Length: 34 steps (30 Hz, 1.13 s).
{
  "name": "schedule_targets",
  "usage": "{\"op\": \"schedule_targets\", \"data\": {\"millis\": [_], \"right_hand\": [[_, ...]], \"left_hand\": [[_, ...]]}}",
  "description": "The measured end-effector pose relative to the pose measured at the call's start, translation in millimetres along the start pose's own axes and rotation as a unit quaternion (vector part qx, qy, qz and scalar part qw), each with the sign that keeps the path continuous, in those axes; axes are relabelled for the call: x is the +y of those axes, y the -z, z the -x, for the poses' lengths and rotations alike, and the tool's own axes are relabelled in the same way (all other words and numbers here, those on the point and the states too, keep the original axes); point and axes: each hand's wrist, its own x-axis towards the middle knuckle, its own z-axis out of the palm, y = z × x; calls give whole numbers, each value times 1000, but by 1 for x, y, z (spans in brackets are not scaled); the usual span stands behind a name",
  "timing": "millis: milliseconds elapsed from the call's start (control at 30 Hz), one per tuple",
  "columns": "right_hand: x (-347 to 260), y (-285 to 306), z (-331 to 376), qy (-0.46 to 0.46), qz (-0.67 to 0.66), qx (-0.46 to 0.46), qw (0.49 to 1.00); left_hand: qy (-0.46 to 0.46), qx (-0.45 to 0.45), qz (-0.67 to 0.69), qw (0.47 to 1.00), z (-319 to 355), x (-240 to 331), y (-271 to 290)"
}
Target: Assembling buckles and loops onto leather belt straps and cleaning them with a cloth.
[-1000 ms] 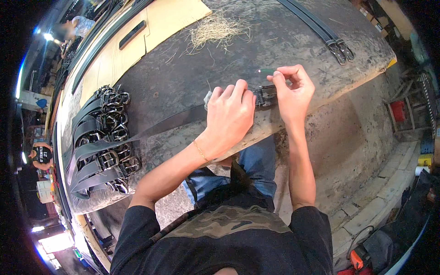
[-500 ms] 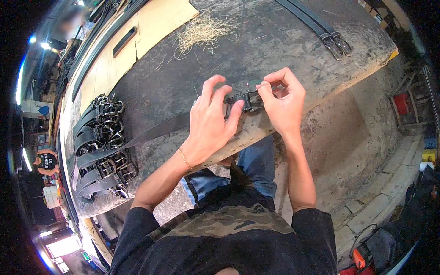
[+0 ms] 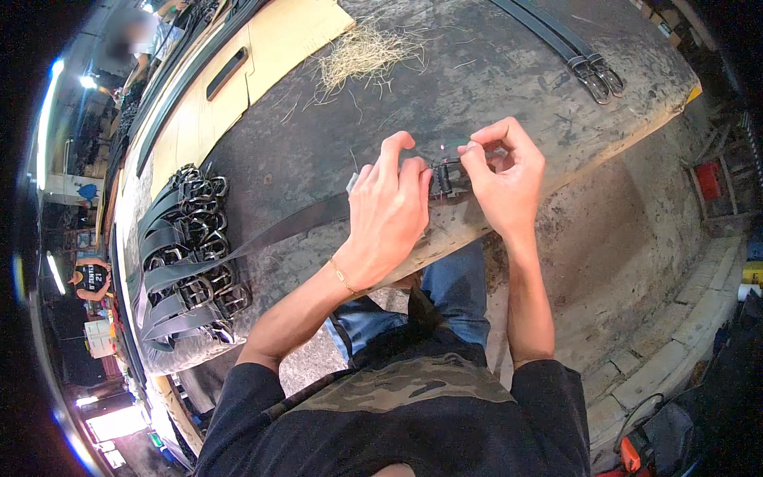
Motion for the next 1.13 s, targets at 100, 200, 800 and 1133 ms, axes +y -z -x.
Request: {"op": "schedule_targets", "data": {"millis": [100, 200, 800, 1133], "right_hand": [[-1, 1, 2, -4, 67, -22, 998], [-1, 1, 2, -4, 116, -37, 993], [-3, 1, 0, 19, 193, -71, 978], [-1, 2, 0, -7, 181, -62, 981]], "left_hand": [[2, 0, 23, 1000, 2, -2, 0], [4, -10, 37, 999, 2, -3, 1], [9, -14, 57, 998, 3, -7, 1], [1, -5, 70, 998, 4, -8, 3]]}}
